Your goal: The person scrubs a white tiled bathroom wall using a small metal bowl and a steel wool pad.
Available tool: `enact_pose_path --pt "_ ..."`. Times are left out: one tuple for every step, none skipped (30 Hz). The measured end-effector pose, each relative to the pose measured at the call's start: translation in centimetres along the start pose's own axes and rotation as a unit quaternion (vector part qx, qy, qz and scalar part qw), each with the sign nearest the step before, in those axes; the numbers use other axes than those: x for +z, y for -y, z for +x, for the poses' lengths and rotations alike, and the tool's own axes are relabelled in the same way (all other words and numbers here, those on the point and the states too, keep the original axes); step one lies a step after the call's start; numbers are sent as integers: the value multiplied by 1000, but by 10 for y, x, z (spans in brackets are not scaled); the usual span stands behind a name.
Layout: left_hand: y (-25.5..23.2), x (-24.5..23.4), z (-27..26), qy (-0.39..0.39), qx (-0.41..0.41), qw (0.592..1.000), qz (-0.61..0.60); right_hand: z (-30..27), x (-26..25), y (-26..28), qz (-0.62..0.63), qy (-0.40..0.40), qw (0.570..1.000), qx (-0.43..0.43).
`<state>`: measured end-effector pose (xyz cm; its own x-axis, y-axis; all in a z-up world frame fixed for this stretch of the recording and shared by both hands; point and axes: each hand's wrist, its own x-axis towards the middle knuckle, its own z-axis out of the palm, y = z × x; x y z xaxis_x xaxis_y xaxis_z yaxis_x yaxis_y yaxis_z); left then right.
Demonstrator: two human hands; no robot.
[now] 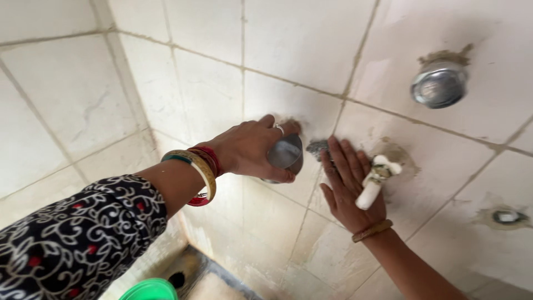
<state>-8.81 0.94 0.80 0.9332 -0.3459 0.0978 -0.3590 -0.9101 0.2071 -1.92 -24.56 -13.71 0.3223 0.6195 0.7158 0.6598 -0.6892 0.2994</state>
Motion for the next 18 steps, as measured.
enact_pose_path --pt "3 0 -6 5 -23 1000 -19 0 2 7 7 1 1000 -3" --pt "5 1 -9 8 -43 998 -39 -2 3 12 -9 70 997 -10" --pt "6 3 -14 7 -47 998 -40 -4 6 16 -26 138 990 -16" --pt "7 6 -19 16 -68 996 -46 -4 10 21 -24 135 990 -17" --pt "9 9 -22 25 -88 994 -53 -3 16 25 -6 159 985 -62" --pt "10 14 -25 28 -90 994 -52 -5 17 28 12 186 977 -104" --pt "12 19 -28 2 -84 994 -65 -4 16 22 15 187 977 -103" --pt "15 26 -31 -23 -79 993 -80 3 15 10 -17 143 988 -57" --pt "16 33 -33 -19 -83 993 -81 9 13 4 -51 99 994 -9" --pt "18 40 -34 -34 -80 993 -77 11 10 3 -46 102 994 -12" --pt "19 47 -36 -48 -77 993 -73 12 6 1 -26 41 999 -6" --pt "19 53 -36 -45 -79 993 -75 9 3 1 -10 -20 1000 3" --pt "18 58 -38 -49 -76 993 -79 6 6 7 -8 -18 1000 3" --pt "17 60 -37 -56 -70 993 -82 5 11 12 -29 65 997 -8" --pt "14 63 -37 -58 -69 992 -83 3 15 16 -50 148 988 -17" --pt "11 66 -40 -61 -80 991 -91 -2 18 21 -49 147 988 -18" --pt "8 67 -42 -64 -90 989 -99 -6 21 27 -47 210 974 -69" --pt "7 68 -42 -62 -91 989 -98 -9 24 32 -45 273 954 -117"
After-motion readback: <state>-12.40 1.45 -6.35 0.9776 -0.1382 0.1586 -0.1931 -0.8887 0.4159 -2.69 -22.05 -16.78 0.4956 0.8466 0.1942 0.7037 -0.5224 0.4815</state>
